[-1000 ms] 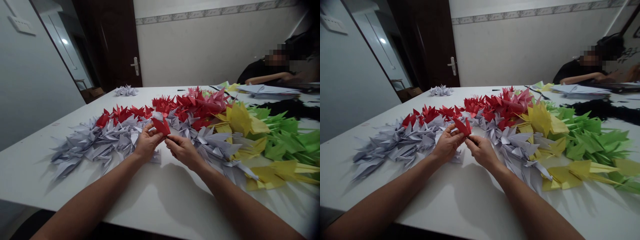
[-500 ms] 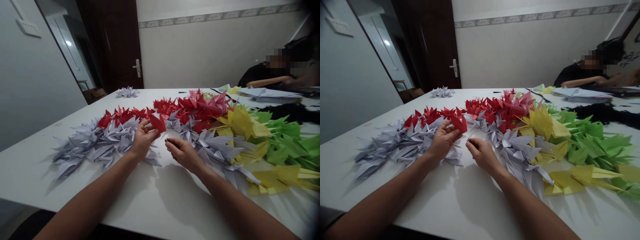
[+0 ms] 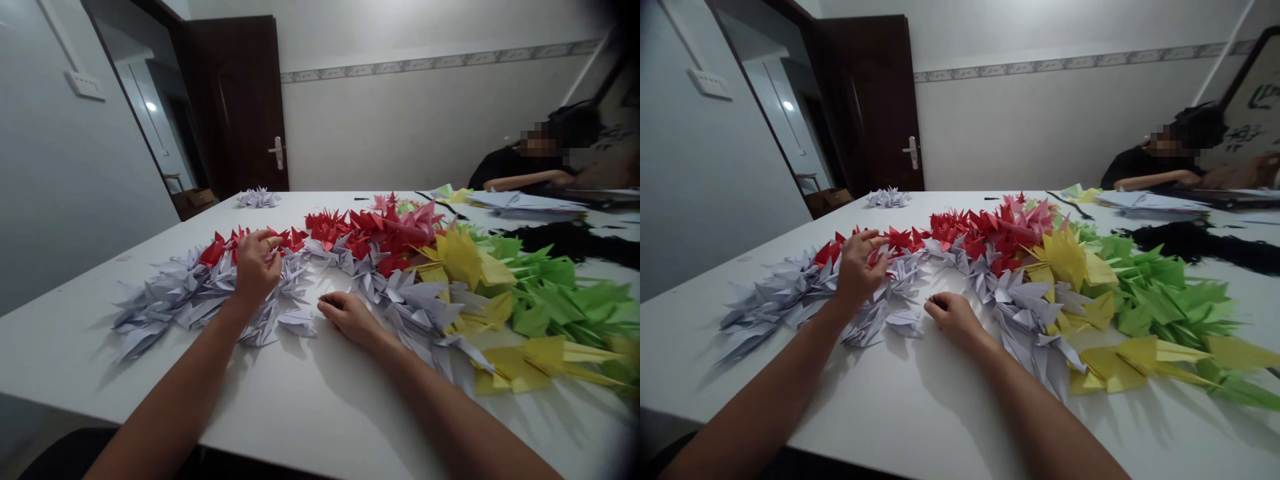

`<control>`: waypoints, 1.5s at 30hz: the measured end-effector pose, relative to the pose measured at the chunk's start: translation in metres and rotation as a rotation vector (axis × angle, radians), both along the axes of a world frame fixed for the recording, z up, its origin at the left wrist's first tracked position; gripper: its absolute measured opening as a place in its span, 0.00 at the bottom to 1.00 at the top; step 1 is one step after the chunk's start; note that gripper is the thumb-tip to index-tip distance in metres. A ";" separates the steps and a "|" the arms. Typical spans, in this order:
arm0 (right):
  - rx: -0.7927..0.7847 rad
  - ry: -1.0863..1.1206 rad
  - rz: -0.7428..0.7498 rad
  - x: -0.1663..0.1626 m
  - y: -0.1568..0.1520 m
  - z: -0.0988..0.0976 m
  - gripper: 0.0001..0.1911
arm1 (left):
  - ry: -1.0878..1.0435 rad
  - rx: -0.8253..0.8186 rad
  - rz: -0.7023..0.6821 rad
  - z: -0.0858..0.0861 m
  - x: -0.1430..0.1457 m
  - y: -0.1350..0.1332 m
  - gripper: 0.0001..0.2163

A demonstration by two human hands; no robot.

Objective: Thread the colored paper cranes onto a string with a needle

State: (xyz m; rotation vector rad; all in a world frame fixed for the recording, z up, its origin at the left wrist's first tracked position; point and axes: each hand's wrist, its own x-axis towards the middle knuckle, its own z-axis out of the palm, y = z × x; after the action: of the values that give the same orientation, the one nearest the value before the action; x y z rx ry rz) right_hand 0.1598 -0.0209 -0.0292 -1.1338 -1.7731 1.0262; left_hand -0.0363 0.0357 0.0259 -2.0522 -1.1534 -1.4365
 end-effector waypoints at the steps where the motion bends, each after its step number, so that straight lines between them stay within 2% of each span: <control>1: 0.007 -0.005 0.003 0.000 0.001 -0.001 0.14 | 0.022 -0.004 -0.049 0.001 0.011 -0.001 0.11; 3: 0.021 -0.012 0.005 0.000 0.003 -0.002 0.13 | 0.079 -0.084 -0.153 0.004 0.038 0.002 0.10; 5: 0.034 -0.014 -0.004 0.000 0.005 -0.003 0.12 | 0.162 -0.263 -0.226 0.004 0.070 0.010 0.10; 7: 0.042 -0.012 -0.013 -0.001 0.007 -0.004 0.10 | 0.181 -0.444 -0.194 0.003 0.101 0.021 0.12; 10: 0.040 -0.002 -0.012 0.000 0.008 -0.005 0.08 | 0.149 -0.507 -0.148 0.001 0.137 0.040 0.14; 14: 0.008 0.035 -0.005 0.001 0.008 -0.004 0.08 | 0.097 -0.525 -0.170 0.002 0.161 0.059 0.03; 18: -0.080 0.115 -0.014 0.003 0.007 -0.002 0.07 | 0.001 -0.452 -0.226 0.006 0.150 0.053 0.03; 21: -0.185 0.203 -0.063 0.005 0.009 -0.001 0.08 | -0.081 -0.326 -0.248 0.005 0.121 0.030 0.03; 22: -0.210 0.243 -0.097 0.005 0.010 -0.001 0.08 | -0.113 -0.244 -0.292 0.003 0.110 0.020 0.03; 26: -0.235 0.446 -0.279 0.008 0.012 0.004 0.10 | -0.008 -0.092 -0.439 -0.012 0.068 -0.013 0.02; 29: -0.226 0.566 -0.354 0.011 0.010 0.009 0.17 | 0.106 -0.087 -0.499 -0.023 0.050 -0.026 0.04; 33: -0.211 0.601 -0.339 0.009 0.006 0.011 0.21 | 0.105 -0.111 -0.595 -0.026 0.043 -0.033 0.05; 39: -0.167 0.565 -0.256 0.007 0.004 0.005 0.17 | 0.056 -0.203 -0.705 -0.023 0.044 -0.037 0.07; 42: -0.208 0.629 -0.238 0.009 0.003 0.008 0.17 | 0.066 -0.238 -0.740 -0.026 0.045 -0.037 0.08; 45: -0.179 0.591 -0.219 0.010 0.002 0.010 0.15 | 0.050 -0.234 -0.757 -0.029 0.047 -0.037 0.08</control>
State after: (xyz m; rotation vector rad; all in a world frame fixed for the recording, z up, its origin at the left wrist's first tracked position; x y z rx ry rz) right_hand 0.1693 -0.0192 -0.0193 -0.9704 -1.0859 1.2435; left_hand 0.0103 -0.0009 -0.0027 -2.8579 -0.5422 -1.5878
